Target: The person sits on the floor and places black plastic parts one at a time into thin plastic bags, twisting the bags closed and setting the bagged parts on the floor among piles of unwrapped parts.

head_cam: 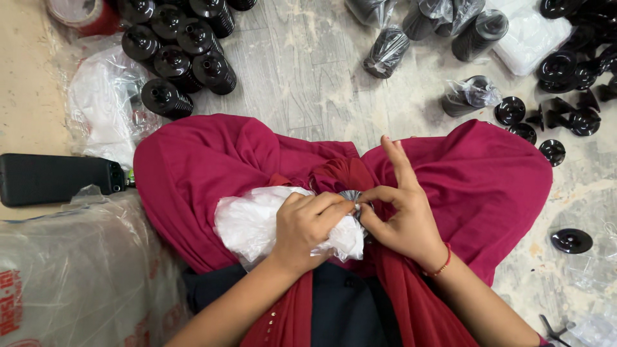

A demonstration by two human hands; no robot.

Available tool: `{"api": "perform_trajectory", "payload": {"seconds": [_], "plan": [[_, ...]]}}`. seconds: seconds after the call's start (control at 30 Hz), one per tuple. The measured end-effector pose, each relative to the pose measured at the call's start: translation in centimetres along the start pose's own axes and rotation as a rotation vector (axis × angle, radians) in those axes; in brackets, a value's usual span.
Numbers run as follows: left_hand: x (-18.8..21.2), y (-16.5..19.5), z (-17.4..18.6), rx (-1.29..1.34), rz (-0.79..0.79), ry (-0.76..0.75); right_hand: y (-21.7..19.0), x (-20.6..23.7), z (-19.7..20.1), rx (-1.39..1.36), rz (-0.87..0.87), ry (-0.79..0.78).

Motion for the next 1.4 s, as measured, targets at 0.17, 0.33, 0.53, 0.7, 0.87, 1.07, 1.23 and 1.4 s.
{"api": "perform_trajectory", "payload": {"seconds": [0.17,0.33,0.53,0.7,0.87,1.07,1.23,1.4], "plan": [[-0.1,0.9,-0.5,-0.198,-0.113,0.044,0.8,0.1,-0.4,-0.05,-0.068,-0.057],[-1.2,-1.2,-1.4,0.046,0.071,-0.088,1.1,0.2,-0.4,-0.056,-0.058,-0.066],[-0.2,-5.4,-3.6,0.5,0.483,-0.213,2.0,1.0,-0.1,-0.199,-0.15,-0.07],[1.3,-6.3,-4.7,0.788,0.547,-0.172,3.5,1.9,-0.6,-0.196,-0.269,-0.015],[1.6,-6.5,-3.9,0.804,0.443,-0.083,4.8,2.4,-2.9,-0.54,-0.44,-0.043],[2.4,-6.6,-4.8,0.863,0.563,-0.05,5.8,2.9,-2.5,-0.524,-0.429,-0.008],[1.3,-6.3,-4.2,0.948,0.585,0.02,7.5,3.6,-3.4,-0.806,-0.616,0.073],[-1.2,-2.9,0.1,0.259,0.146,0.063,4.8,2.0,-0.6,-0.467,-0.292,0.191]]}}
Point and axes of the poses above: each hand's wrist, its own x-axis away from the middle knuckle, its own z-axis out of the back of the hand, y = z × x, the point moved 10 cm from there along -x, towards the middle knuckle, and after that the axes turned 10 degrees about y, right-handed, at the moved point
